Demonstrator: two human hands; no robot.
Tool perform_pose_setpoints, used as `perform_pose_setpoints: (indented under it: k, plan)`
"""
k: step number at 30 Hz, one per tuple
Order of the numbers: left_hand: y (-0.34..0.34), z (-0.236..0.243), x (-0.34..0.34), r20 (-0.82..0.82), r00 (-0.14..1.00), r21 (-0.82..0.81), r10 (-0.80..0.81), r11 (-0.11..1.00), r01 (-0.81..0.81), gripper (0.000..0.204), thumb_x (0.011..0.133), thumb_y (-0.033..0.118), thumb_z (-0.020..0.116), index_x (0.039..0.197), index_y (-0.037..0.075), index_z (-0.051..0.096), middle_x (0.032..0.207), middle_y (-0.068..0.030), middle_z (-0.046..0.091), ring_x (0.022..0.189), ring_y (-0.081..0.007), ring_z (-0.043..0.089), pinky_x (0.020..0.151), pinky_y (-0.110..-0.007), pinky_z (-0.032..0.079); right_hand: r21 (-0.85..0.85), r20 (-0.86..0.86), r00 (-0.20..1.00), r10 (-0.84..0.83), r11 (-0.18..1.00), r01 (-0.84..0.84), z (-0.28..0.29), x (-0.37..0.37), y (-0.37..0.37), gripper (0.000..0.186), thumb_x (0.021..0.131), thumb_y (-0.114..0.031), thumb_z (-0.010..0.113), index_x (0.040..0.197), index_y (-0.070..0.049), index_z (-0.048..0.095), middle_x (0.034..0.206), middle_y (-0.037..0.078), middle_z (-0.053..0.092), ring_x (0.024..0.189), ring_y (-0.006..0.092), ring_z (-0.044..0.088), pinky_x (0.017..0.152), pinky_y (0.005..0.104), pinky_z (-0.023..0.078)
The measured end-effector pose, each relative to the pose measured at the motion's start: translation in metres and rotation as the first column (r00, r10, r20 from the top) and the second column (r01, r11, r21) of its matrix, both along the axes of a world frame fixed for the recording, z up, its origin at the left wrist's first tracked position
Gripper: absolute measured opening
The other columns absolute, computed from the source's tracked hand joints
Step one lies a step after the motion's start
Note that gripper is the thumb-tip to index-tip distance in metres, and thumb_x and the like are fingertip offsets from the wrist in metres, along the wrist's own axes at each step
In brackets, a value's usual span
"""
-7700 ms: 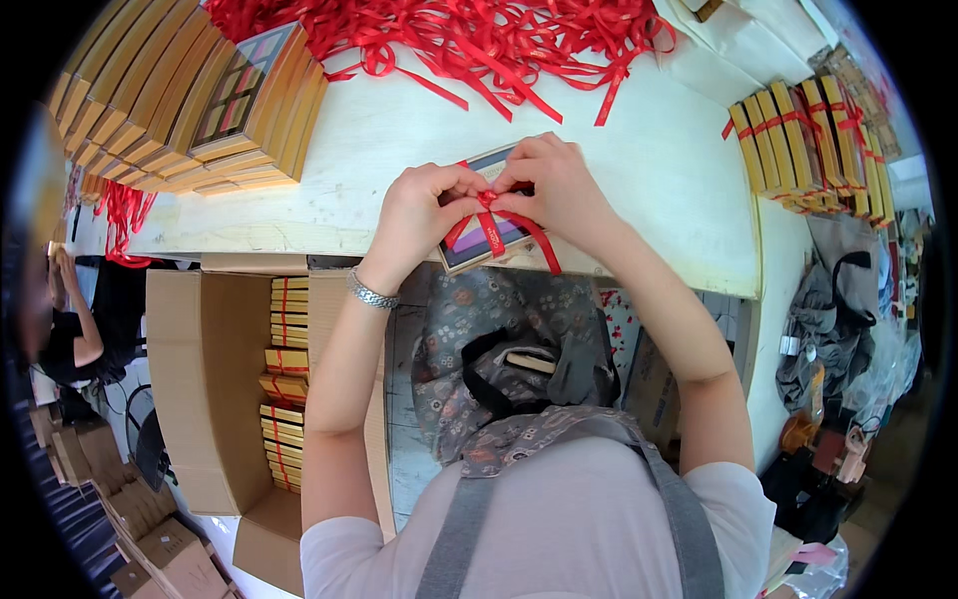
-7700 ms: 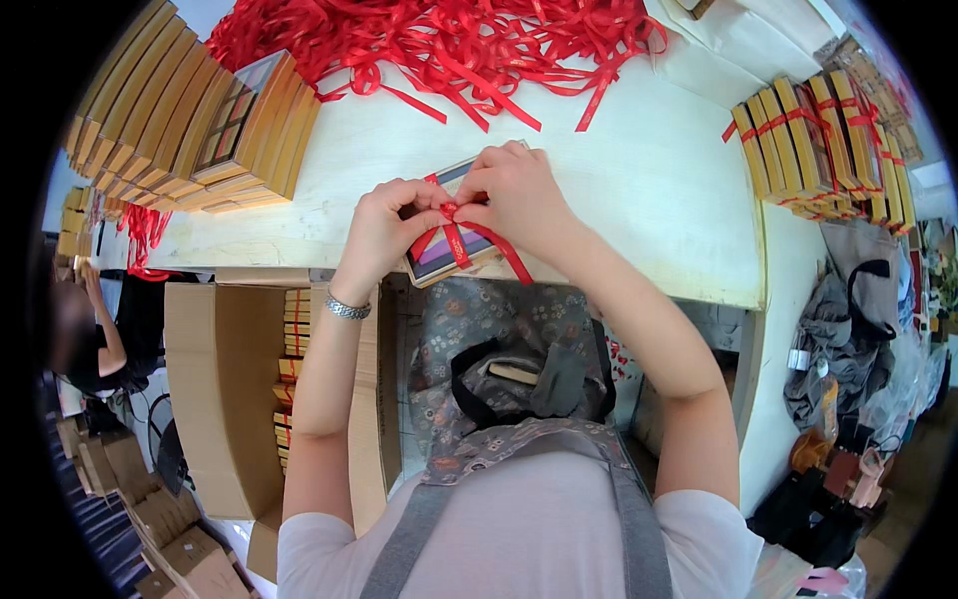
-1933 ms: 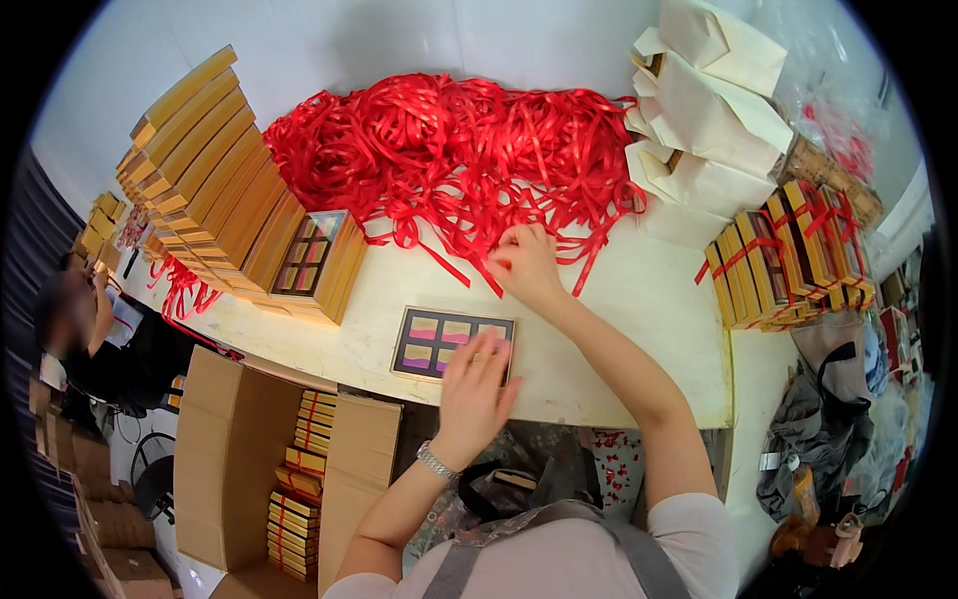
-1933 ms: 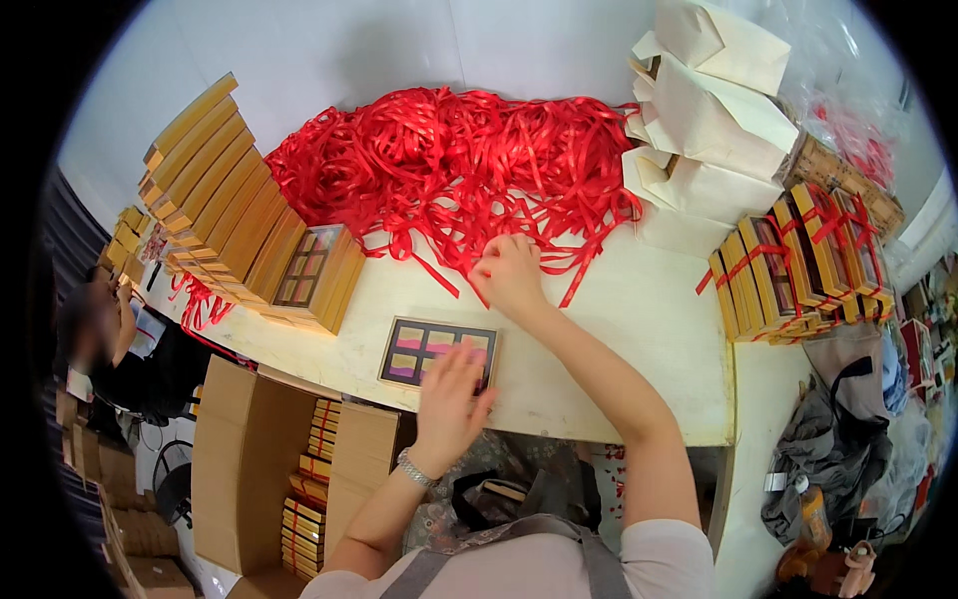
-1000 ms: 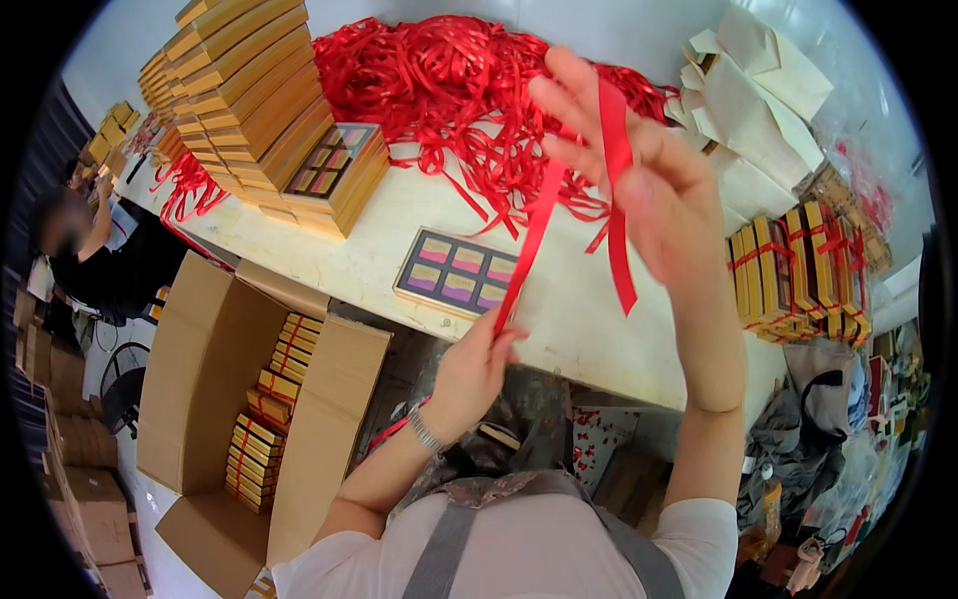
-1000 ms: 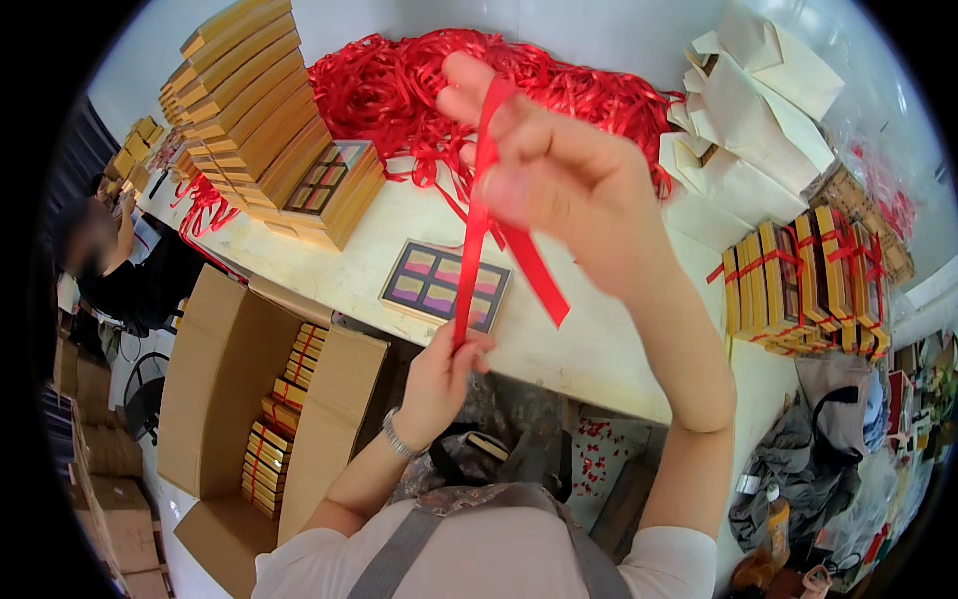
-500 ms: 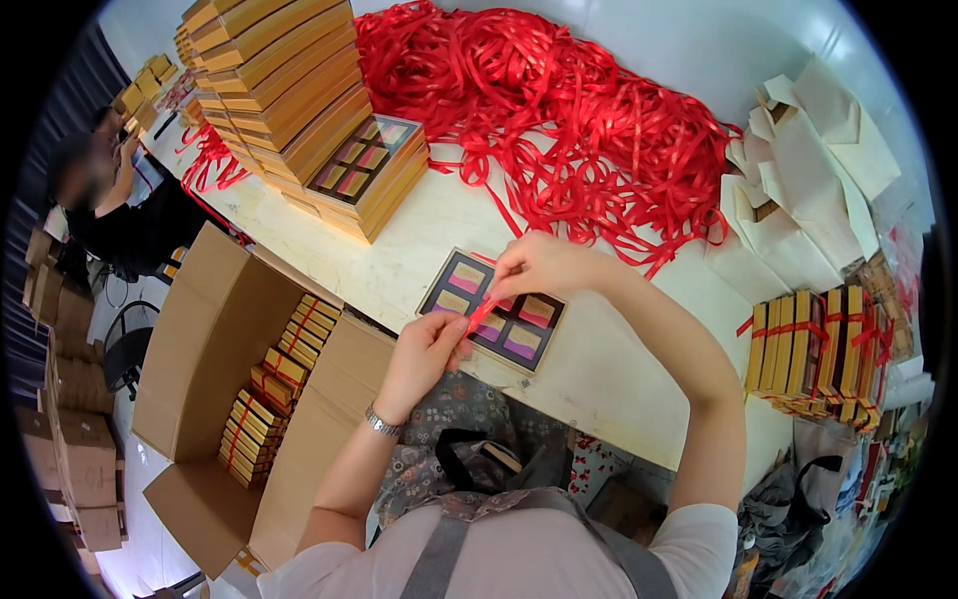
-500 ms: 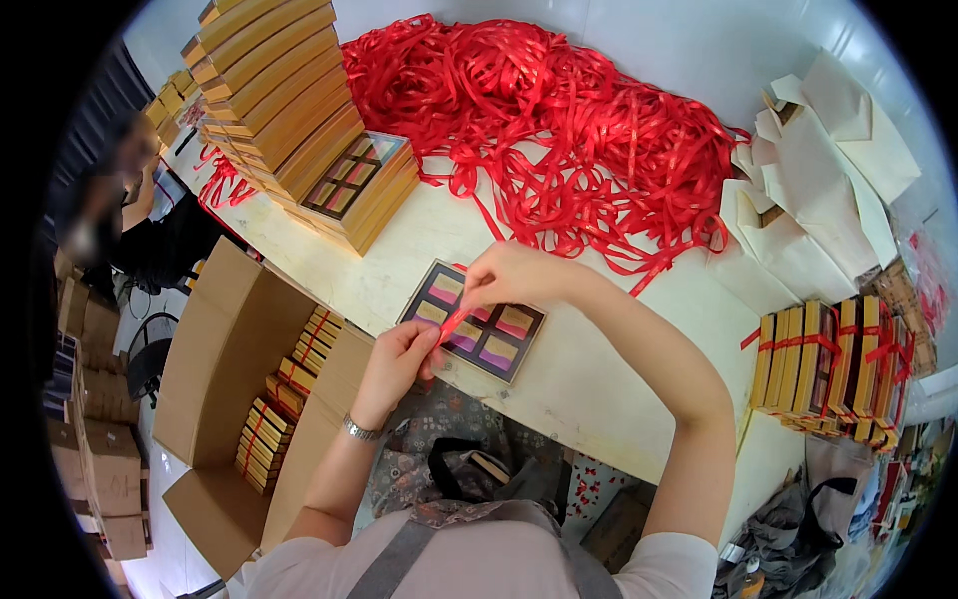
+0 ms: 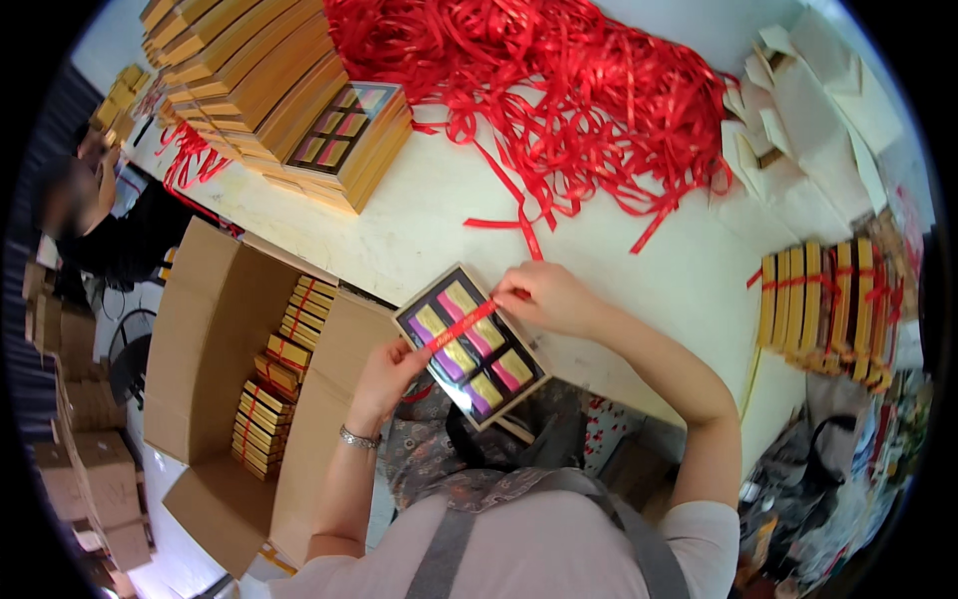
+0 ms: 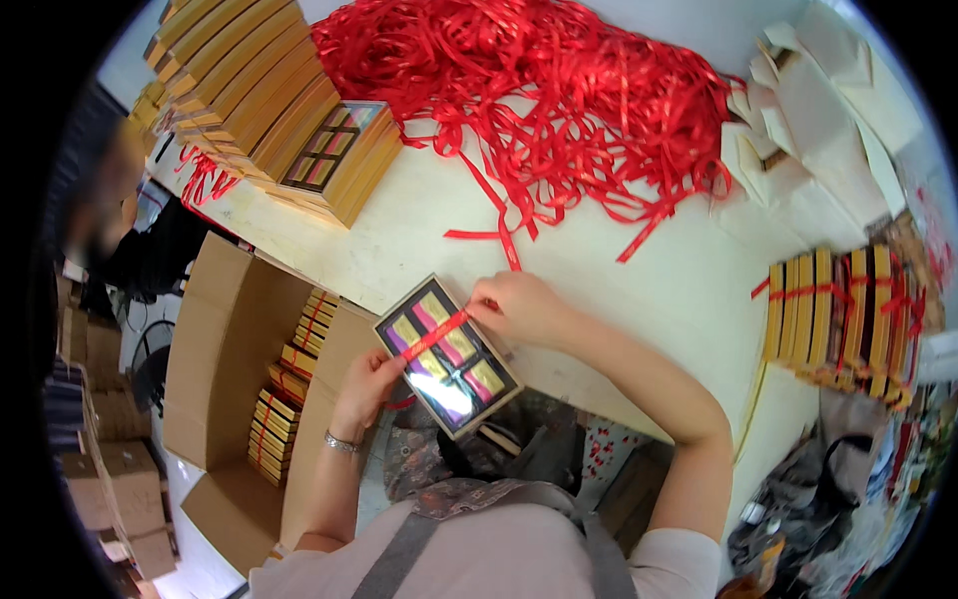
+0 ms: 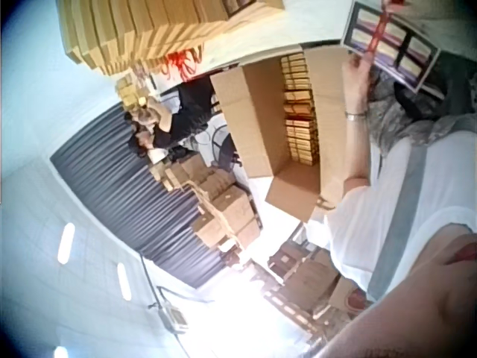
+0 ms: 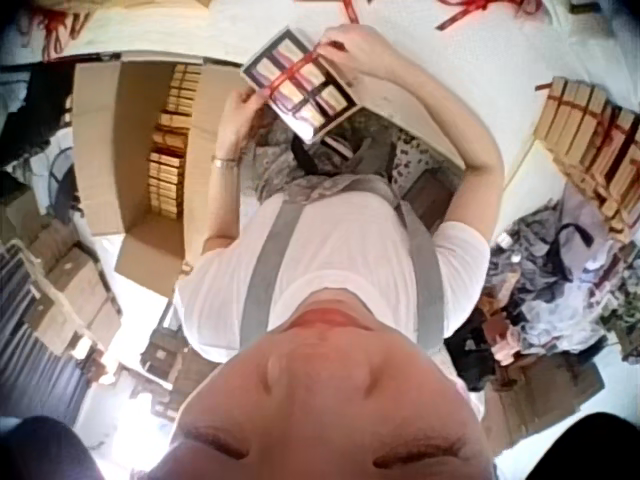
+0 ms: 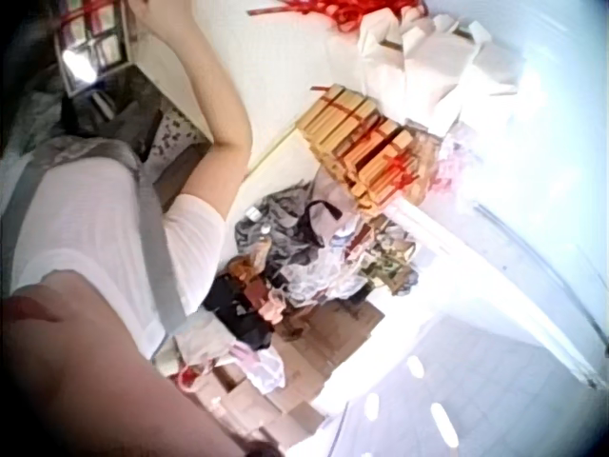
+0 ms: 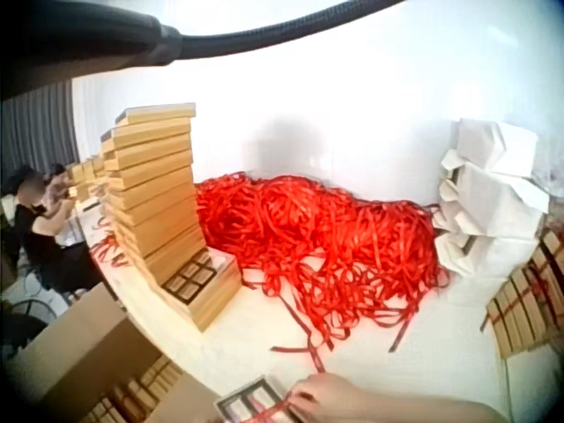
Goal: The person ties red ribbons around small rectangular boxes. They pick up a box, wrap the ribbon around it, and tie a knot to secure it. The process is repeated for multiple boxes on a table.
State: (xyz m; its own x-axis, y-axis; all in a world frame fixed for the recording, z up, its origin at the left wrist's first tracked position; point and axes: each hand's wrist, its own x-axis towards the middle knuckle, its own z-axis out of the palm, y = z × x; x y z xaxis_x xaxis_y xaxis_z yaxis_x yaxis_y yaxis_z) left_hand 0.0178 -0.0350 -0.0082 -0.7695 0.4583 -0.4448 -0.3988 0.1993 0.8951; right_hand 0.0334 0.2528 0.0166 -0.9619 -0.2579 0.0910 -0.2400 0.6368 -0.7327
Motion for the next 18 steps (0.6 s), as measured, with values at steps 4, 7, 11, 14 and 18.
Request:
perform_pose_setpoints:
  k: [4,7,11,14,18]
  plan:
    - [-0.036,0.019,0.034,-0.219,0.929,-0.027,-0.298,0.954,0.300,0.026,0.072,0.013,0.084,0.092,0.005,0.070,0.075,0.0019,0.066,0.063,-0.0032,0.059,0.050,-0.022,0.043,-0.073,0.005,0.995,0.100,0.992,-0.100,0.013,0.091,-0.013,0.011,0.088,-0.020,0.067,0.092,-0.010,0.068,0.083,0.008,0.066,0.080,0.0276,0.062,0.075,0.0403,0.047]
    - [-0.049,0.033,0.053,-0.589,0.565,0.002,-0.579,0.697,0.717,0.037,0.065,0.025,0.088,0.096,0.013,0.072,0.073,-0.0005,0.067,0.061,-0.0145,0.066,0.052,-0.025,0.048,-0.048,-0.165,0.972,0.165,0.983,-0.175,0.016,0.153,-0.029,0.012,0.084,-0.015,0.072,0.094,-0.012,0.066,0.087,0.000,0.064,0.087,0.0201,0.061,0.086,0.0368,0.044]
    - [-0.037,0.047,0.067,-0.741,0.060,-0.252,-0.669,0.359,0.898,0.032,0.072,0.027,0.078,0.101,0.014,0.070,0.072,0.0001,0.065,0.060,-0.0194,0.062,0.046,-0.031,0.044,-0.300,-0.075,0.964,0.253,0.917,-0.264,0.015,0.202,-0.074,0.011,0.087,-0.010,0.070,0.096,-0.008,0.065,0.104,0.005,0.067,0.096,0.0229,0.063,0.085,0.0394,0.049]
    - [-0.024,0.067,0.064,-0.770,-0.213,-0.352,-0.602,0.121,0.928,0.021,0.081,0.018,0.069,0.102,0.014,0.071,0.096,0.0033,0.074,0.063,-0.0124,0.065,0.047,-0.027,0.045,-0.480,0.010,0.931,0.364,0.819,-0.315,0.024,0.224,-0.092,0.012,0.089,-0.009,0.067,0.100,-0.005,0.064,0.107,0.008,0.066,0.094,0.0247,0.065,0.073,0.0355,0.054]
    - [0.010,0.066,0.050,-0.760,-0.072,-0.077,-0.645,-0.020,0.997,0.020,0.084,0.019,0.066,0.103,0.019,0.072,0.094,0.0071,0.073,0.066,-0.0121,0.065,0.046,-0.027,0.042,-0.352,0.014,0.922,0.386,0.865,-0.357,0.034,0.228,-0.092,0.015,0.091,-0.012,0.063,0.103,-0.002,0.064,0.102,0.009,0.065,0.089,0.0252,0.065,0.066,0.0330,0.054]
